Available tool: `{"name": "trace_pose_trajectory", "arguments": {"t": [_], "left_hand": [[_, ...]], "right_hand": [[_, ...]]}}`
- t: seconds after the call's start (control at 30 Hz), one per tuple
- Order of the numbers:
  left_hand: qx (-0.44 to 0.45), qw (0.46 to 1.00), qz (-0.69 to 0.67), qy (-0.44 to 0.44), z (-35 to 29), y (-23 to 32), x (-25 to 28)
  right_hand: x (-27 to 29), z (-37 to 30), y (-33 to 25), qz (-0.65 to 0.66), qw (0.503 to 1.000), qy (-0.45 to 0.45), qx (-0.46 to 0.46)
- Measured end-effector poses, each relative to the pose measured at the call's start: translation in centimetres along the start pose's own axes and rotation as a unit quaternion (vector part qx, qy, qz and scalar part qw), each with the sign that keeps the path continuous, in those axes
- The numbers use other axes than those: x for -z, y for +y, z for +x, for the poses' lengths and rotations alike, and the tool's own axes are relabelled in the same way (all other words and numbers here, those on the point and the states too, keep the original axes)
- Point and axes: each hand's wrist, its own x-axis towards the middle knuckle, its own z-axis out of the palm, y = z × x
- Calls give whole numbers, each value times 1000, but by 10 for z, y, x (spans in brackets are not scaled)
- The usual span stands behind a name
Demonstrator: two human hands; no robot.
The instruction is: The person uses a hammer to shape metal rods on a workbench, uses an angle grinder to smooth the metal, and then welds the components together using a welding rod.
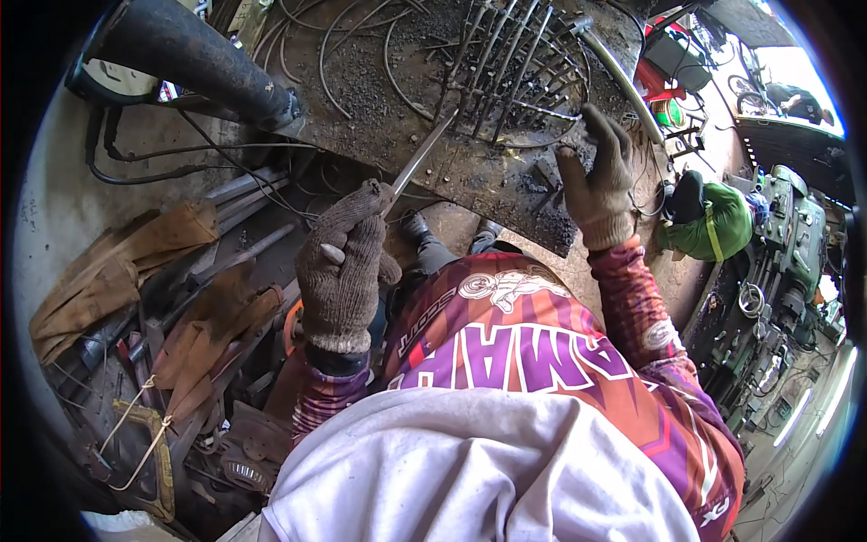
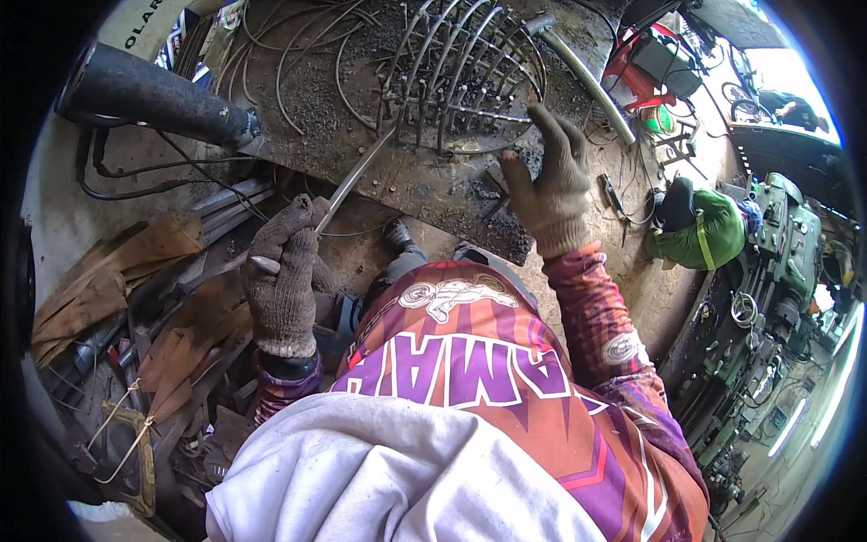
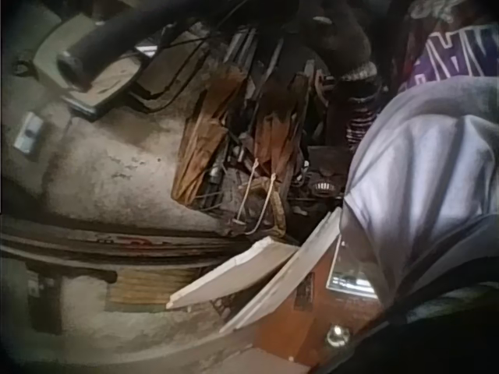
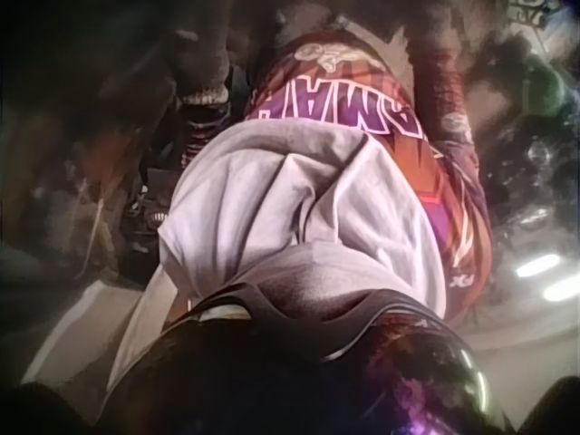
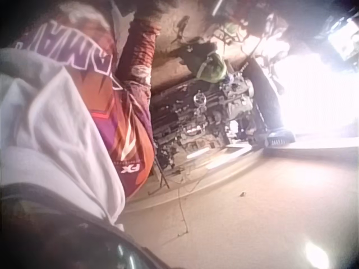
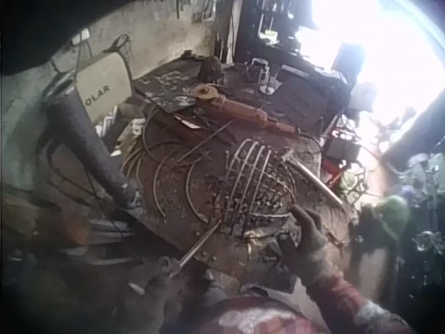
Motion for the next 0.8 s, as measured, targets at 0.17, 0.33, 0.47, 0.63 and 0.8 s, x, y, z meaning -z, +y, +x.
{"name": "trace_pose_trajectory", "arguments": {"t": [0.17,0.33,0.47,0.63,0.8], "left_hand": [[86,990,-110,36,-16,-3,-25],[131,982,-135,-24,-22,1,-44],[90,987,-118,-57,-25,-1,-61],[26,998,-3,-50,-26,-19,-59],[47,986,-108,-119,-16,-9,-54]], "right_hand": [[-10,7,8,-9,997,-68,-33],[-11,5,14,-38,996,-83,7],[-8,5,17,-33,994,-99,18],[-7,8,17,-16,994,-111,7],[-7,11,26,-22,993,-114,30]]}}
